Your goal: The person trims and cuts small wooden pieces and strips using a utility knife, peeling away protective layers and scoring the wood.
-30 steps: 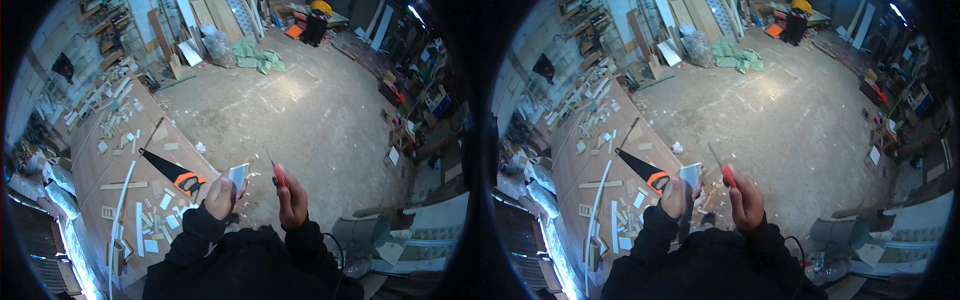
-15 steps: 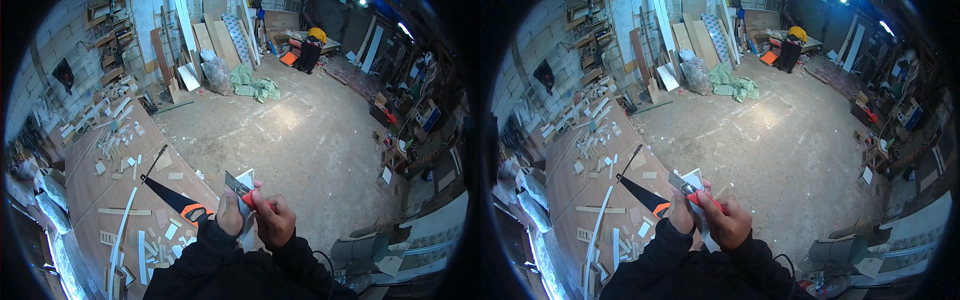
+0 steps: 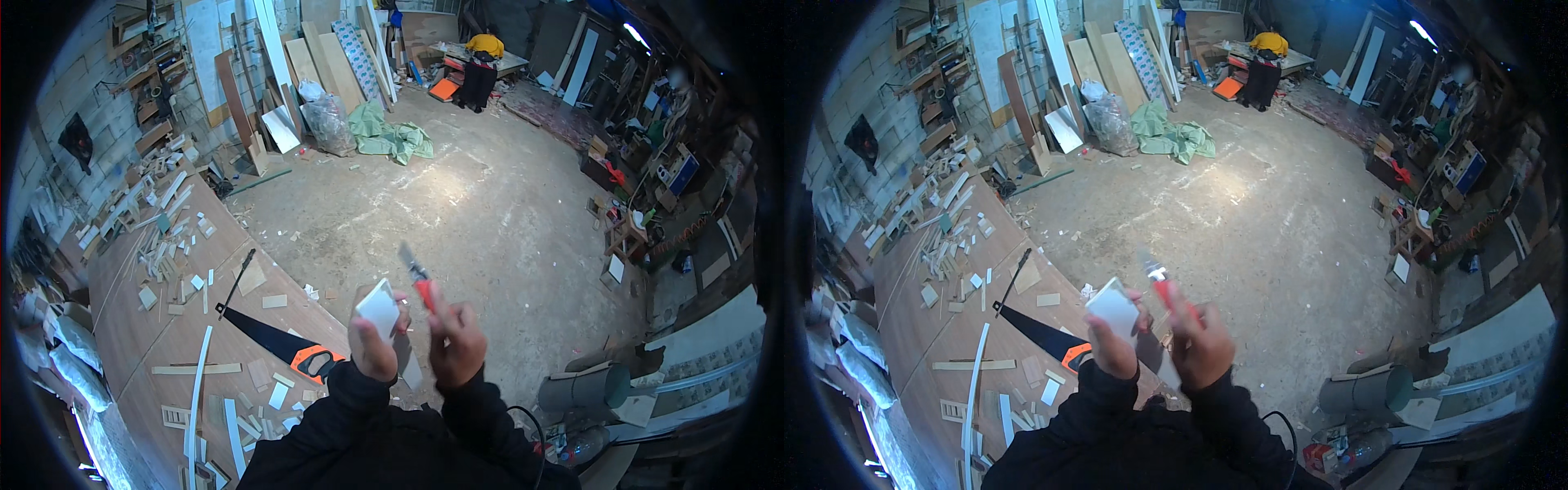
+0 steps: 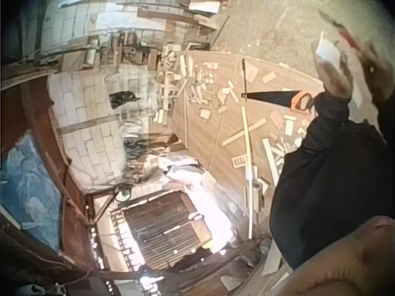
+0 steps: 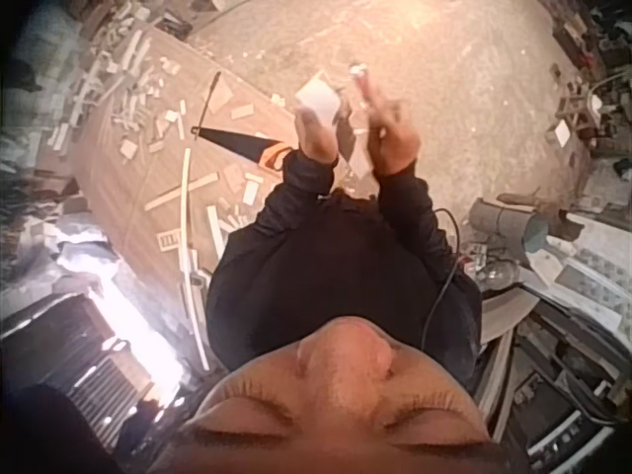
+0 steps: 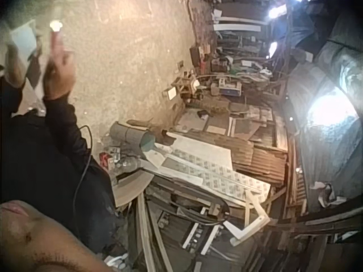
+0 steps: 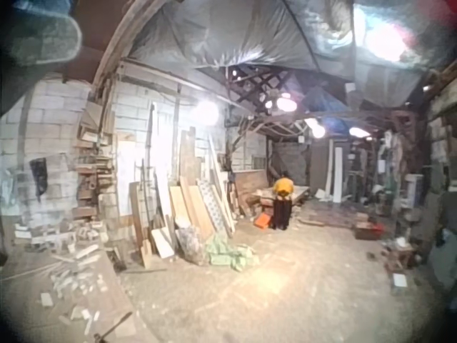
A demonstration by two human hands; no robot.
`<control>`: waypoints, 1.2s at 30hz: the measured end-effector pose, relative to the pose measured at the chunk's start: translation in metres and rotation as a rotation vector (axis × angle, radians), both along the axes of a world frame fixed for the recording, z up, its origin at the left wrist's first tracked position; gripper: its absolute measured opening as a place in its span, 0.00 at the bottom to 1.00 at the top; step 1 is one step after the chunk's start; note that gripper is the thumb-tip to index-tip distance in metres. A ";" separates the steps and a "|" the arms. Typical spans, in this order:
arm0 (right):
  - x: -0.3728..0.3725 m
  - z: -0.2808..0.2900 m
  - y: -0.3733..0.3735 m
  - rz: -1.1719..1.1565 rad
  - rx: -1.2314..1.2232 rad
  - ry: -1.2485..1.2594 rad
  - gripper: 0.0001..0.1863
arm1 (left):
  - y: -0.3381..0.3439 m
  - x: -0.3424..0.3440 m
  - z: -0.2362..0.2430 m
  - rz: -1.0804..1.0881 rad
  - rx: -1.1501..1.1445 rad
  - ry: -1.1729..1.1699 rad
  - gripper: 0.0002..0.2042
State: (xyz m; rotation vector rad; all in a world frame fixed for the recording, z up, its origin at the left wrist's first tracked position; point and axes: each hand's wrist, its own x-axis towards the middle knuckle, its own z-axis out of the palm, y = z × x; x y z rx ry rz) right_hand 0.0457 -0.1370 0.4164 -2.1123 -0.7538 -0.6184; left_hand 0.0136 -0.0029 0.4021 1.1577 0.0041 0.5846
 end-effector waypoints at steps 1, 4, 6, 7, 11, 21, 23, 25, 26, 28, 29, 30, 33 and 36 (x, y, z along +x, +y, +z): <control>0.009 -0.002 -0.005 -0.094 0.007 0.075 0.23 | 0.004 0.000 0.003 -0.002 0.027 -0.093 0.46; 0.009 0.019 -0.018 -0.110 0.183 0.079 0.20 | 0.005 0.007 0.018 0.042 -0.041 -0.017 0.51; 0.003 0.021 -0.019 -0.013 0.187 0.081 0.20 | 0.008 0.011 0.018 -0.008 -0.067 0.020 0.52; -0.002 0.021 -0.019 0.078 0.197 0.081 0.20 | 0.008 0.011 0.019 -0.012 -0.065 0.021 0.52; -0.009 0.023 0.002 0.248 0.092 0.028 0.35 | 0.009 0.002 0.019 -0.079 -0.073 0.030 0.50; -0.003 0.023 0.001 0.302 0.094 0.128 0.28 | 0.022 0.007 0.004 -0.043 0.054 -0.030 0.42; -0.001 0.023 -0.009 0.309 0.115 0.161 0.22 | 0.028 0.010 0.001 -0.072 0.128 -0.094 0.43; -0.004 0.023 -0.018 0.334 0.305 0.514 0.30 | 0.034 0.009 0.001 -0.080 0.103 -0.121 0.36; -0.005 0.030 -0.020 0.343 0.308 0.564 0.34 | 0.036 0.009 0.000 -0.061 0.202 -0.130 0.30; -0.004 0.030 -0.027 0.358 0.337 0.564 0.30 | 0.042 0.007 0.000 -0.045 0.301 -0.140 0.24; -0.004 0.031 -0.030 0.376 0.366 0.564 0.25 | 0.045 0.004 0.000 -0.021 0.363 -0.072 0.19; -0.004 0.031 -0.032 0.373 0.365 0.565 0.25 | 0.047 0.002 0.000 0.005 0.424 -0.002 0.16; -0.004 0.032 -0.035 0.374 0.387 0.561 0.26 | 0.049 0.006 -0.005 -0.082 0.310 -0.018 0.11; -0.005 0.029 -0.034 0.339 0.420 0.586 0.25 | 0.041 0.009 -0.004 -0.178 -0.007 -0.089 0.07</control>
